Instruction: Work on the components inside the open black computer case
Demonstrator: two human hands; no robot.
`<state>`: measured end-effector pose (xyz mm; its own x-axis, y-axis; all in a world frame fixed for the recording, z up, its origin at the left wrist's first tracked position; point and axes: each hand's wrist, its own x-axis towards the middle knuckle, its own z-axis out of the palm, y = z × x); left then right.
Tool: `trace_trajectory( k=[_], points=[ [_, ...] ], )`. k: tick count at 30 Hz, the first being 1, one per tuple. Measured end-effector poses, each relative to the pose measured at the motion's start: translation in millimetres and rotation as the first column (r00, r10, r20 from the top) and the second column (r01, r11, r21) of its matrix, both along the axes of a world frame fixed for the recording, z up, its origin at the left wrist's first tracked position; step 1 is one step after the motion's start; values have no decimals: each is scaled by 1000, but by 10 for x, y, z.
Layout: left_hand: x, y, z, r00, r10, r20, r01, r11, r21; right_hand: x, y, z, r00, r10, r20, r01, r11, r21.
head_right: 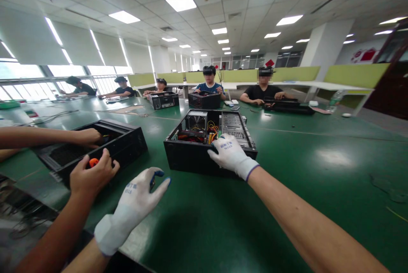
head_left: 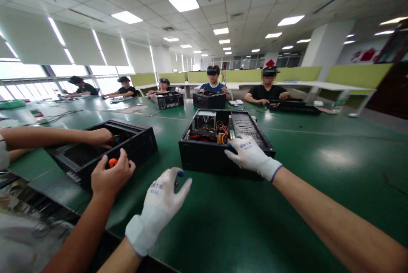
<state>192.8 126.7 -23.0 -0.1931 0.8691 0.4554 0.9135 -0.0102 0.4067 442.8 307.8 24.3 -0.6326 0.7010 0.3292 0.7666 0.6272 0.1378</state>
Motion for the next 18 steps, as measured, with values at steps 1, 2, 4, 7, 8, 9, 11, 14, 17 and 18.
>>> trace_trajectory(
  k=[1,2,4,7,8,9,11,14,17,18],
  points=[
    [23,-14,31,1000,-9,5,9,1000,6,40,-103,9,1000,21,1,-21,1000,14],
    [45,-32,64,1000,-17,6,17,1000,11,82,-209,17,999,41,0,-41,999,24],
    [87,-78,132,999,-35,-5,35,999,18,175,-432,28,997,75,-1,-75,997,28],
    [163,-162,225,997,-60,-47,61,998,27,327,-786,38,993,114,-11,-114,994,-2],
    [193,-194,254,996,-73,-58,74,997,28,378,-905,41,992,126,-19,-126,992,-17],
    [227,-228,283,994,-88,-67,90,996,27,428,-1022,44,990,137,-29,-137,990,-32],
    [302,-303,345,989,-124,-85,126,992,15,521,-1245,51,987,154,-52,-157,986,-59],
    [424,-420,452,972,-192,-137,191,981,-23,646,-1543,71,983,171,-68,-178,978,-110],
    [537,-516,559,942,-289,-171,275,956,-98,764,-1802,96,979,187,-79,-197,969,-150],
    [569,-539,590,933,-319,-166,299,945,-134,807,-1882,100,977,192,-92,-205,967,-152]
  ],
)
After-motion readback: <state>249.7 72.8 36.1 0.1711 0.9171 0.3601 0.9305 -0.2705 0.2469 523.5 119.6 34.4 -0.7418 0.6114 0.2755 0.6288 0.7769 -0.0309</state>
